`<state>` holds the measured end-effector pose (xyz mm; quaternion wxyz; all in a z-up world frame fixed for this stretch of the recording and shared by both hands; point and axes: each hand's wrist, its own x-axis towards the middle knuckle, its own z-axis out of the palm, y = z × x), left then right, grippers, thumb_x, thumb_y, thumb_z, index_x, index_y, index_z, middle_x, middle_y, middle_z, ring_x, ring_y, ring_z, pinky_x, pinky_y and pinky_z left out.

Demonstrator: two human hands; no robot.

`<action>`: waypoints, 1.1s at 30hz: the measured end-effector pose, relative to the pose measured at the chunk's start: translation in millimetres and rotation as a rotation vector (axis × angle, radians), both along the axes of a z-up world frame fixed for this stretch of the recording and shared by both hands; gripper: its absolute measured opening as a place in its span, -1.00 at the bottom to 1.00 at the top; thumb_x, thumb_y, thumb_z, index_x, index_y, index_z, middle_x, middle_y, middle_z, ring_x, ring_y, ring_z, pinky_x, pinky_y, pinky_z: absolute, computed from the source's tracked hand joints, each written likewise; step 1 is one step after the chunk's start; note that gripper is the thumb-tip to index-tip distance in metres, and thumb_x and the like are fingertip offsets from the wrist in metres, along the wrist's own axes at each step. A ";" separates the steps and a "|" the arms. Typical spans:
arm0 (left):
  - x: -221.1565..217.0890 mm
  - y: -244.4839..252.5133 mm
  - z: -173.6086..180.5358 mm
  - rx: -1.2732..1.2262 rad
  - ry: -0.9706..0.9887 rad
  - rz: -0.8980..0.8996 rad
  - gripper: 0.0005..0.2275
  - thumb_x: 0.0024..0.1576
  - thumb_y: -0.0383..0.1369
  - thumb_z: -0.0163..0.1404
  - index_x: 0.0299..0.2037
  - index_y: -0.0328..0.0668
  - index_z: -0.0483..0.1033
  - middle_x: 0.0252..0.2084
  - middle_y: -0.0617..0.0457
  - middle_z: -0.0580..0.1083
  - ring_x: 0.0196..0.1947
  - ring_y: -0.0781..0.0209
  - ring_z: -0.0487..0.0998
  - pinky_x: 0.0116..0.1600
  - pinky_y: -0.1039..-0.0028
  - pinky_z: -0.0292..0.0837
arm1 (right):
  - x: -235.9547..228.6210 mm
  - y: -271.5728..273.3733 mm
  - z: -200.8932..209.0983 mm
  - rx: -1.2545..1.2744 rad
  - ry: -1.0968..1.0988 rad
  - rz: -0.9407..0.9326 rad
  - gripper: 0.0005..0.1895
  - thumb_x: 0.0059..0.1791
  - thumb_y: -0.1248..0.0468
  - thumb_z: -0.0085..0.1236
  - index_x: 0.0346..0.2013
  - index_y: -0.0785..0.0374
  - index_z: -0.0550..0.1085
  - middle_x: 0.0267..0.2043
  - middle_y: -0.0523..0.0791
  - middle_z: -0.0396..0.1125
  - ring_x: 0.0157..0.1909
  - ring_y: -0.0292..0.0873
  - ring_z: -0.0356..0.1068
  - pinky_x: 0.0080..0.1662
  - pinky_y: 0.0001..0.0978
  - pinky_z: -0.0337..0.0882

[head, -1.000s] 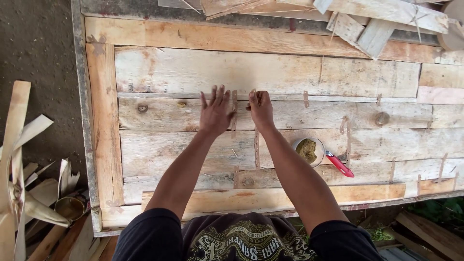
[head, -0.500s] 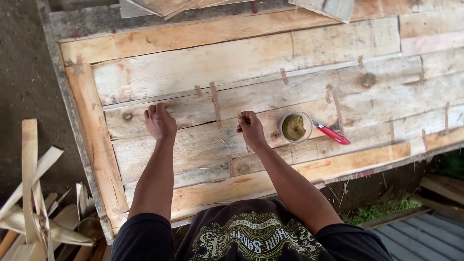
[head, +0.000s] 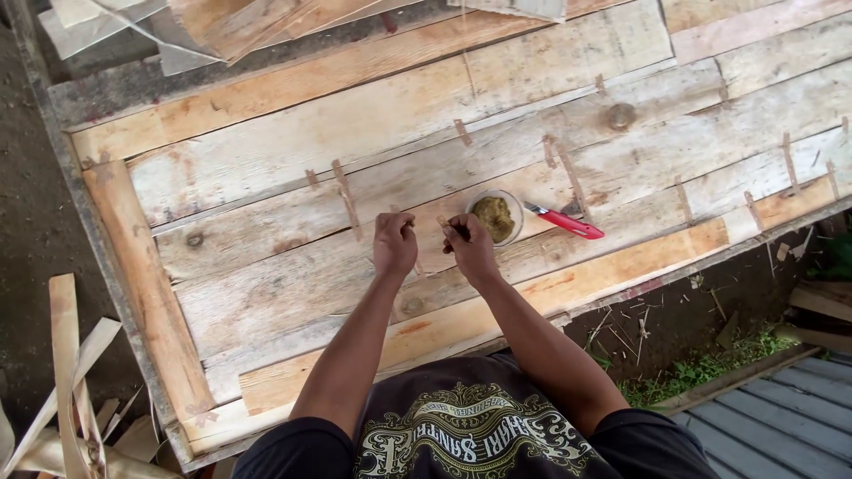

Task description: Applying glue to thin wood slivers and inserting them into gaps between wooden planks to fill cracks.

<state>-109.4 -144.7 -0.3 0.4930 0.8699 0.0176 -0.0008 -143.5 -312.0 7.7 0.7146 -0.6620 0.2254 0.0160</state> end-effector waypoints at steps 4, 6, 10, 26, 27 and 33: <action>-0.4 -46.7 -22.1 -0.098 0.246 -0.060 -0.83 0.29 -0.35 -0.04 0.02 -0.08 0.55 0.04 -0.05 0.35 0.01 -0.11 0.55 0.07 0.20 0.58 | -13.8 -63.1 -21.8 -0.052 -0.074 -0.074 -0.91 0.15 0.37 0.08 -0.14 0.33 0.37 -0.28 -0.02 0.28 -0.42 -0.22 0.35 -0.41 -0.30 0.44; -0.8 -66.2 0.8 -0.070 0.403 -0.100 -0.70 0.28 -0.04 0.03 0.06 0.03 0.55 0.09 -0.01 0.37 0.08 -0.06 0.55 0.13 0.13 0.58 | -14.9 -91.0 2.1 -0.207 -0.031 -0.190 -0.88 0.13 0.29 0.12 -0.10 0.26 0.40 -0.44 -0.16 0.25 -0.47 -0.31 0.29 -0.41 -0.50 0.32; -3.7 -109.0 23.9 -0.037 0.499 -0.110 -0.69 0.36 -0.05 -0.10 0.15 0.06 0.53 0.09 0.03 0.42 0.13 -0.01 0.54 0.14 0.06 0.57 | -8.5 -137.8 -17.0 -0.285 -0.011 -0.227 -0.89 0.08 0.28 0.23 -0.15 0.19 0.47 -0.19 -0.07 0.32 -0.30 -0.23 0.41 -0.27 -0.40 0.42; -14.3 -220.0 18.7 0.188 0.488 0.404 -0.71 0.22 -0.03 0.00 -0.31 -0.01 0.63 -0.29 0.02 0.52 -0.11 -0.12 0.60 -0.02 0.08 0.46 | 31.3 -268.2 34.9 -0.116 0.003 -0.046 -0.97 0.11 0.30 0.14 -0.17 0.17 0.48 -0.40 -0.17 0.35 -0.37 -0.34 0.30 -0.30 -0.50 0.37; -17.4 -218.0 20.3 0.199 0.414 0.484 -0.78 0.21 -0.13 0.05 -0.33 -0.04 0.60 -0.31 0.05 0.46 -0.13 -0.07 0.58 -0.05 0.13 0.43 | 33.5 -271.8 39.0 -0.075 0.000 -0.066 -0.97 0.14 0.34 0.06 -0.17 0.21 0.46 -0.43 -0.16 0.32 -0.39 -0.35 0.27 -0.31 -0.55 0.36; -10.5 -220.3 9.4 0.306 -0.445 0.340 -0.83 0.00 -0.36 0.33 -0.26 -0.06 0.63 -0.25 0.17 0.44 -0.05 0.16 0.55 0.06 0.36 0.35 | 34.3 -263.1 46.4 -0.126 0.083 0.286 -0.92 0.01 0.30 0.33 -0.20 0.14 0.63 -0.64 -0.10 0.37 -0.66 -0.27 0.37 -0.55 -0.47 0.42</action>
